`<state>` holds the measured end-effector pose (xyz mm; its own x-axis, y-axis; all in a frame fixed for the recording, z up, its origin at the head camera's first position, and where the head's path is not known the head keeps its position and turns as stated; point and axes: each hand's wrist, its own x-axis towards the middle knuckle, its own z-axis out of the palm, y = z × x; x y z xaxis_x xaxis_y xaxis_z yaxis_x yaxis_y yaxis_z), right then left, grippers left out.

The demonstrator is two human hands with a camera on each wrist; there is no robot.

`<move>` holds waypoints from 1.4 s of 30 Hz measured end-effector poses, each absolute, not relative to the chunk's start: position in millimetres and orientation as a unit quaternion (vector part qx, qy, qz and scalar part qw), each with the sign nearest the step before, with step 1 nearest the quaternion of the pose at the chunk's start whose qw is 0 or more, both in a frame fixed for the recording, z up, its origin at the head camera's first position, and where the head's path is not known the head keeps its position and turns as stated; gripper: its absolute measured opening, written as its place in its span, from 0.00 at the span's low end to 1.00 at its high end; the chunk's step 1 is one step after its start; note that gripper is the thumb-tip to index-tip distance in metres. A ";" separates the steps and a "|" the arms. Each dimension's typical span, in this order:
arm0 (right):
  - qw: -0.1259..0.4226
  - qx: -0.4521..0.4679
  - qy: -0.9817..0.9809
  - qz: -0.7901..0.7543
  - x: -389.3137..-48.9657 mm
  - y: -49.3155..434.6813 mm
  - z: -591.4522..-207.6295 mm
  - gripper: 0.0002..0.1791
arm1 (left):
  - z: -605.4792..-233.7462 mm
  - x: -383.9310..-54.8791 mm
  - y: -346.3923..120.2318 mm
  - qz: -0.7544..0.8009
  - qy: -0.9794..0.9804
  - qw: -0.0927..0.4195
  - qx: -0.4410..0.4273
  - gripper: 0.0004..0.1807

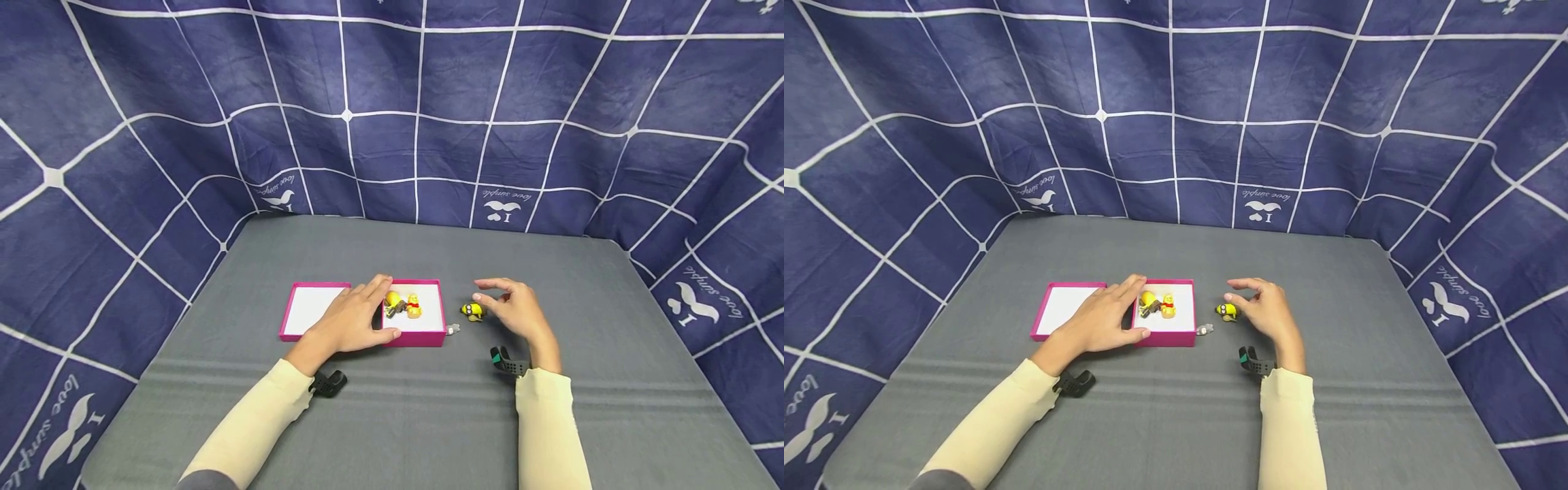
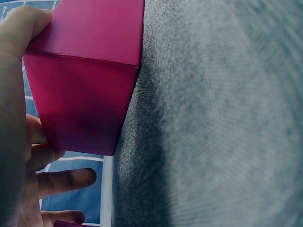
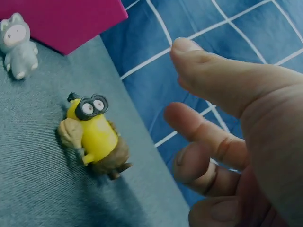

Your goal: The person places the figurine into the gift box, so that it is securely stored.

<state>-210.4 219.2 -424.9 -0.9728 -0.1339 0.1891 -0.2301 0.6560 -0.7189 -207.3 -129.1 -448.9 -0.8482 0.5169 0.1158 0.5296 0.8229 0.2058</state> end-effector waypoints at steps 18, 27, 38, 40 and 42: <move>-0.009 0.122 -0.901 0.417 -219.2 223.4 -452.8 0.20 | -447.0 -206.8 -132.7 -0.117 -0.955 0.029 -0.272 0.60; -0.022 0.114 -0.906 0.406 -218.5 226.5 -457.2 0.19 | -448.1 -208.3 -130.3 -0.117 -0.952 0.025 -0.280 0.60; -0.030 0.107 -0.906 0.407 -218.7 229.8 -458.9 0.19 | -448.4 -207.7 -128.1 -0.118 -0.953 0.029 -0.276 0.60; -0.031 0.110 -0.906 0.408 -218.6 230.0 -458.6 0.19 | -448.2 -207.7 -127.6 -0.118 -0.954 0.030 -0.276 0.60; -0.030 0.114 -0.905 0.408 -218.3 230.1 -458.4 0.18 | -447.9 -207.6 -127.1 -0.119 -0.954 0.029 -0.275 0.59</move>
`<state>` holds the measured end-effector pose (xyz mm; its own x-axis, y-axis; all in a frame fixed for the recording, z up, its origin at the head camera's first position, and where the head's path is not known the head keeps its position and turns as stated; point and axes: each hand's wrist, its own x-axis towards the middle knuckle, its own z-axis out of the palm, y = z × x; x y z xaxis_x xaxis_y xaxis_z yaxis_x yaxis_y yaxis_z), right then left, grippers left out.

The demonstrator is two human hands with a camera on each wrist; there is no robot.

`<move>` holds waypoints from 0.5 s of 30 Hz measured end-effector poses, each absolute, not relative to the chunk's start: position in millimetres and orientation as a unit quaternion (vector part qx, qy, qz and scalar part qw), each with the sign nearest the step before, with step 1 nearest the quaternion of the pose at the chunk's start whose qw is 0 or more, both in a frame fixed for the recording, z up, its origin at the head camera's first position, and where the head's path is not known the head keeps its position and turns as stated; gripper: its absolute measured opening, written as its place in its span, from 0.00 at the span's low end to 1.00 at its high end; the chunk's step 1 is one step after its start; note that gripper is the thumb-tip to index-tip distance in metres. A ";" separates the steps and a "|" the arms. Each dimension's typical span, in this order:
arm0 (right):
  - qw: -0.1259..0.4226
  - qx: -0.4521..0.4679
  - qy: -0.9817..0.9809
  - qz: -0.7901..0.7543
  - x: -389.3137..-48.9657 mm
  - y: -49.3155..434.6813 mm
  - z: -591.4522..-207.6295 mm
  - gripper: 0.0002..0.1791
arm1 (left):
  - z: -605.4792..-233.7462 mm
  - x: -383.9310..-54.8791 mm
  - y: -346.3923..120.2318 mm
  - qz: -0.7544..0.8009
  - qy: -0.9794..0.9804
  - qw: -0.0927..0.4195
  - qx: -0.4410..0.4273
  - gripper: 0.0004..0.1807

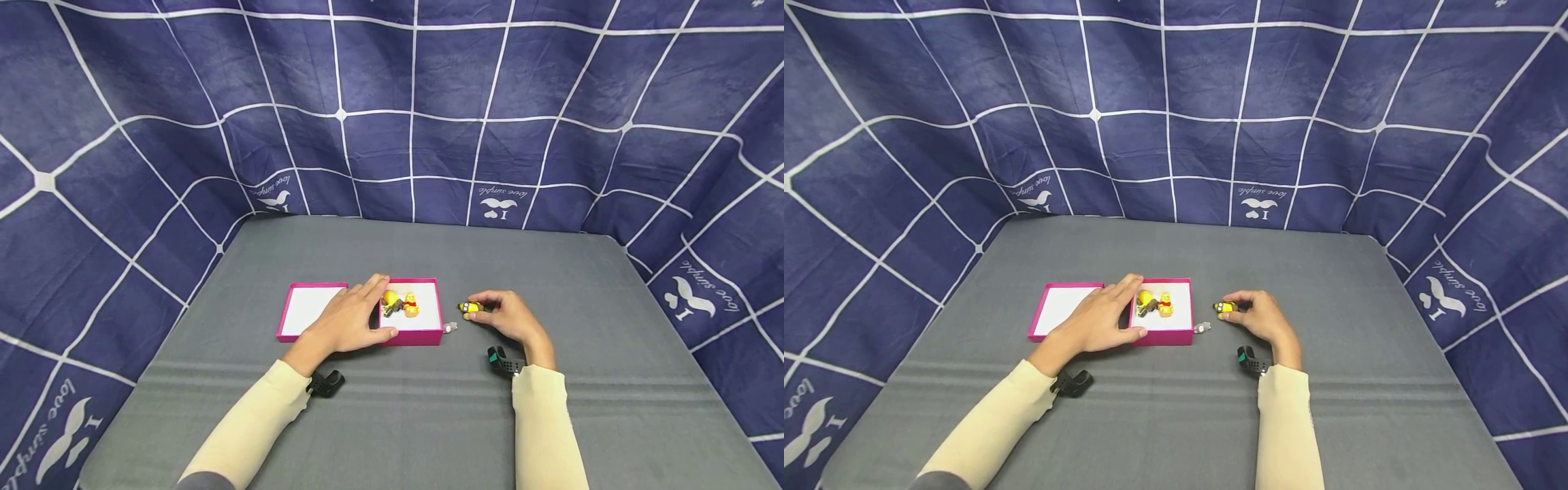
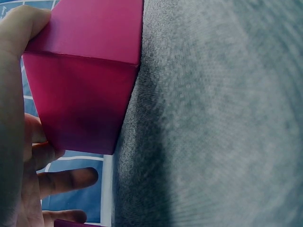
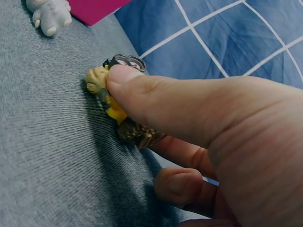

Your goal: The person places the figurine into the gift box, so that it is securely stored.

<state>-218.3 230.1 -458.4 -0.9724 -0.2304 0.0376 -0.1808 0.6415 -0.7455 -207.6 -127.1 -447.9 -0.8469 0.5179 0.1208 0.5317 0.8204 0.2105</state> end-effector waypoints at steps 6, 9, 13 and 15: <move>0.022 -0.113 0.907 -0.405 -219.2 229.4 -459.1 0.16 | -447.5 -208.3 -127.0 -0.119 -0.954 0.028 -0.274 0.59; 0.020 -0.107 0.908 -0.406 -219.8 229.5 -459.7 0.15 | -448.2 -208.9 -127.3 -0.118 -0.954 0.030 -0.275 0.60; 0.015 -0.101 0.907 -0.408 -220.3 230.5 -461.3 0.14 | -448.9 -208.7 -127.5 -0.117 -0.953 0.027 -0.277 0.60; 0.010 -0.099 0.907 -0.409 -220.7 231.1 -462.3 0.14 | -449.3 -208.6 -127.6 -0.117 -0.953 0.026 -0.277 0.60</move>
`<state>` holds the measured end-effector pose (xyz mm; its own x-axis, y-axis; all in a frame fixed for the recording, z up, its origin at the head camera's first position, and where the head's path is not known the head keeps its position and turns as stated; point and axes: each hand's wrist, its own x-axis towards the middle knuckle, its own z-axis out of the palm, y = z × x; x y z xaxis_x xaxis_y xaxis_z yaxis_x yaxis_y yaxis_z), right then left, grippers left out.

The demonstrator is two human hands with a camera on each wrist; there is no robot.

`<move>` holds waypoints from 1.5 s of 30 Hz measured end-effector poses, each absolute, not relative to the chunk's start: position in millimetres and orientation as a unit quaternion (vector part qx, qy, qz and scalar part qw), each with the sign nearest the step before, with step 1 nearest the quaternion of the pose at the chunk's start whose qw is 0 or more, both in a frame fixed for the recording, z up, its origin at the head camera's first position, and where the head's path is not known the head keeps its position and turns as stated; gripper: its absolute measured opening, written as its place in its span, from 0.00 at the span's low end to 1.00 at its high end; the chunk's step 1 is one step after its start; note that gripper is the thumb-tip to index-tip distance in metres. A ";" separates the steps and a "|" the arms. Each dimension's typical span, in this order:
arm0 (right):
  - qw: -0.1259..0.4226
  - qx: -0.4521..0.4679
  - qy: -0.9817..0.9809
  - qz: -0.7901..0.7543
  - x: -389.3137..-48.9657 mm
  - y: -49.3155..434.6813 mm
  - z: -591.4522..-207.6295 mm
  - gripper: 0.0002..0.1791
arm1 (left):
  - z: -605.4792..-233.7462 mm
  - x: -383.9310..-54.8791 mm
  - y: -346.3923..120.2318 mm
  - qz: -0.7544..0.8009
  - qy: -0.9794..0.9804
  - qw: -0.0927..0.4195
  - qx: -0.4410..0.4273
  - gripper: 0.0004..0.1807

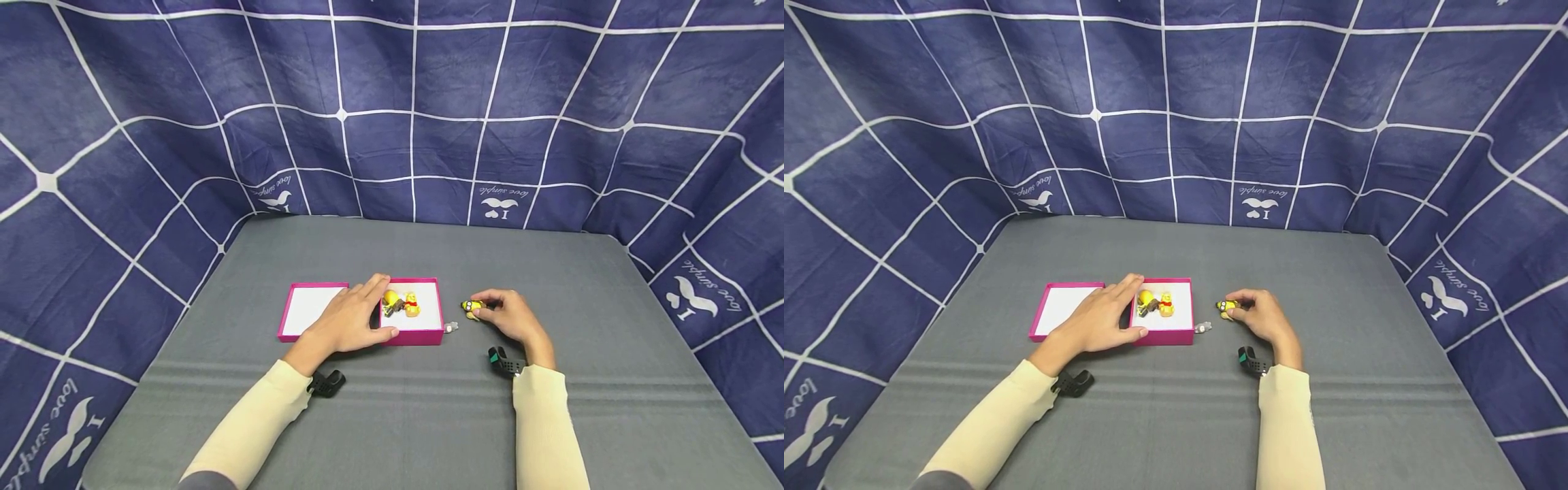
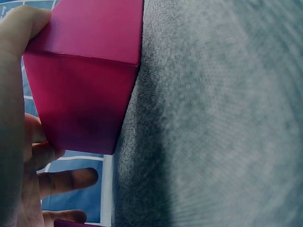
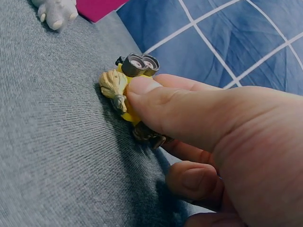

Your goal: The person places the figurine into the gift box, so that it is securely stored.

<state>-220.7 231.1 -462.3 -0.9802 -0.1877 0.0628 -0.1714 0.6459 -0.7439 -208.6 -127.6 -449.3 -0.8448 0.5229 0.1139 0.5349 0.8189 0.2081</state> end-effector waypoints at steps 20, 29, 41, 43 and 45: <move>-0.054 -0.083 0.899 -0.426 -220.2 237.2 -454.1 0.13 | -448.6 -209.8 -123.5 -0.119 -0.953 0.017 -0.279 0.60; -0.073 -0.077 0.890 -0.444 -219.1 236.6 -447.5 0.14 | -449.0 -208.4 -128.2 -0.123 -0.953 0.021 -0.277 0.60; -0.091 -0.081 0.883 -0.453 -214.4 232.9 -434.9 0.13 | -449.1 -206.6 -128.6 -0.118 -0.952 0.019 -0.280 0.59; -0.093 -0.087 0.883 -0.452 -215.0 230.8 -434.6 0.13 | -449.2 -206.3 -129.3 -0.118 -0.952 0.019 -0.281 0.59; -0.096 -0.095 0.881 -0.453 -216.1 228.0 -433.9 0.13 | -449.3 -206.2 -129.9 -0.120 -0.951 0.023 -0.282 0.59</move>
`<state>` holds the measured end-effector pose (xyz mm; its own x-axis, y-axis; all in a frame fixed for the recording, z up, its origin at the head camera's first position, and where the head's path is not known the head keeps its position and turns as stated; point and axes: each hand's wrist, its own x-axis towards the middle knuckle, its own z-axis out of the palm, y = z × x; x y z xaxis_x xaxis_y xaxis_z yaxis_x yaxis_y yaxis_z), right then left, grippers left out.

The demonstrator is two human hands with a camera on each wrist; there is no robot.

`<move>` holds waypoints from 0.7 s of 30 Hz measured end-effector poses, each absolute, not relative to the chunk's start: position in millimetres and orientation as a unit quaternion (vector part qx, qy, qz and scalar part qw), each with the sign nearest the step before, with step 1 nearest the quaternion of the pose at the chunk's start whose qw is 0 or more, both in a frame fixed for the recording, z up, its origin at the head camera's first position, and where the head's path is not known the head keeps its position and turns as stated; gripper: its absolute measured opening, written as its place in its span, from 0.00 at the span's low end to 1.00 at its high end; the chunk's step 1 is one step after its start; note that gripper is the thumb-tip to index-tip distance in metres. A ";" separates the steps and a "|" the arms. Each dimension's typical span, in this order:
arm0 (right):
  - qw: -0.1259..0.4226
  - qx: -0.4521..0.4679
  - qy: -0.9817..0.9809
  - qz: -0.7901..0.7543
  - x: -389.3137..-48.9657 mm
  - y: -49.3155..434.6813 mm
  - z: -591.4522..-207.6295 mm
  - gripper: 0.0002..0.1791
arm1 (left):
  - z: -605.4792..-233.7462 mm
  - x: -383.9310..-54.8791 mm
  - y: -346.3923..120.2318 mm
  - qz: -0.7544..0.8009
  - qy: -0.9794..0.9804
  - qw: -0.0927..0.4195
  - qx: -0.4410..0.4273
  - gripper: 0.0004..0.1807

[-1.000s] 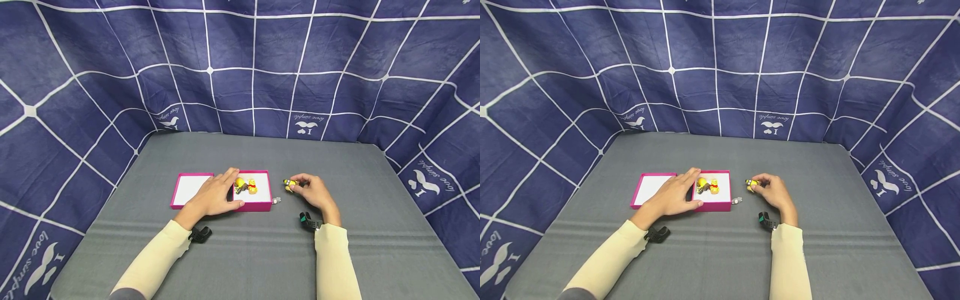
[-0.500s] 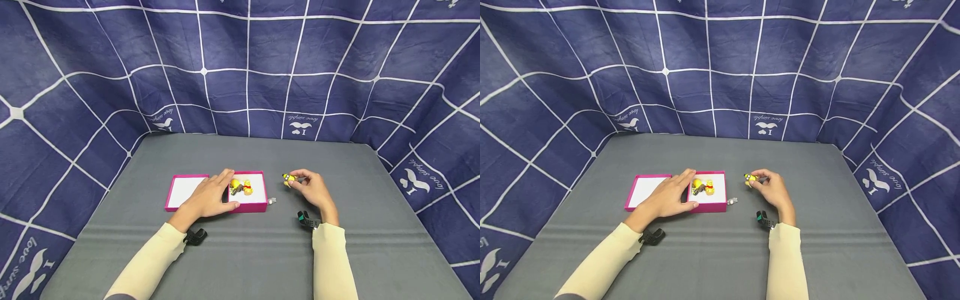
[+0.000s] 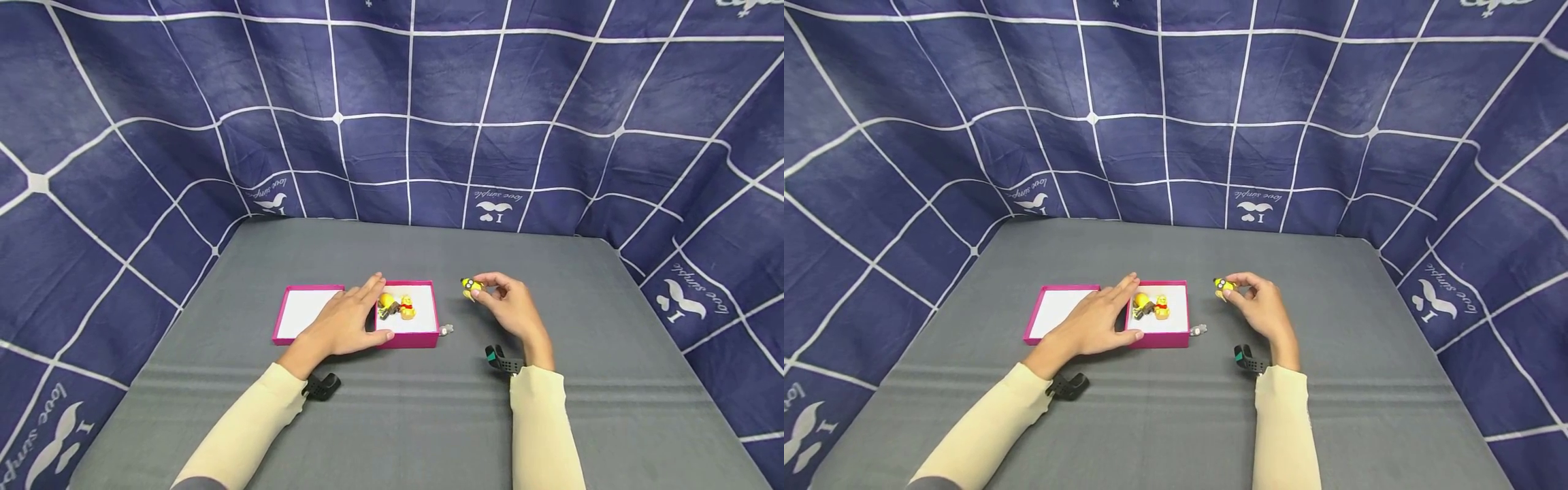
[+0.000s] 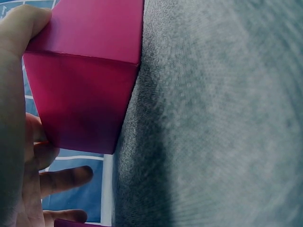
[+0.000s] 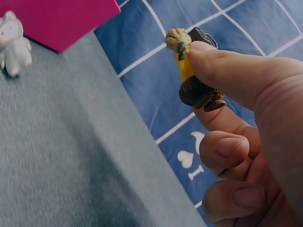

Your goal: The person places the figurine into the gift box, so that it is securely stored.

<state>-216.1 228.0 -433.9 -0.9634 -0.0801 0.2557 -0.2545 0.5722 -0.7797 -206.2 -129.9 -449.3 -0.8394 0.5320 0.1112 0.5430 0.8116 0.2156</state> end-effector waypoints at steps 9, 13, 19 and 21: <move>0.106 0.109 -0.876 0.458 -216.3 216.8 -429.0 0.13 | -451.3 -204.5 -129.6 -0.126 -0.953 0.020 -0.276 0.60; 0.104 0.114 -0.875 0.460 -216.7 213.1 -425.3 0.14 | -452.1 -205.6 -129.1 -0.125 -0.954 0.017 -0.274 0.59; 0.110 0.118 -0.875 0.457 -216.7 206.1 -421.8 0.14 | -451.7 -206.9 -129.8 -0.124 -0.953 0.017 -0.275 0.59; 0.116 0.120 -0.874 0.456 -216.6 203.1 -420.8 0.14 | -450.9 -206.9 -130.0 -0.124 -0.953 0.016 -0.275 0.59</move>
<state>-216.6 203.1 -420.8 -0.9446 -0.1036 0.3113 -0.3147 0.5548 -0.7702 -206.9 -130.0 -450.9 -0.8480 0.5206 0.0989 0.5286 0.8179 0.2274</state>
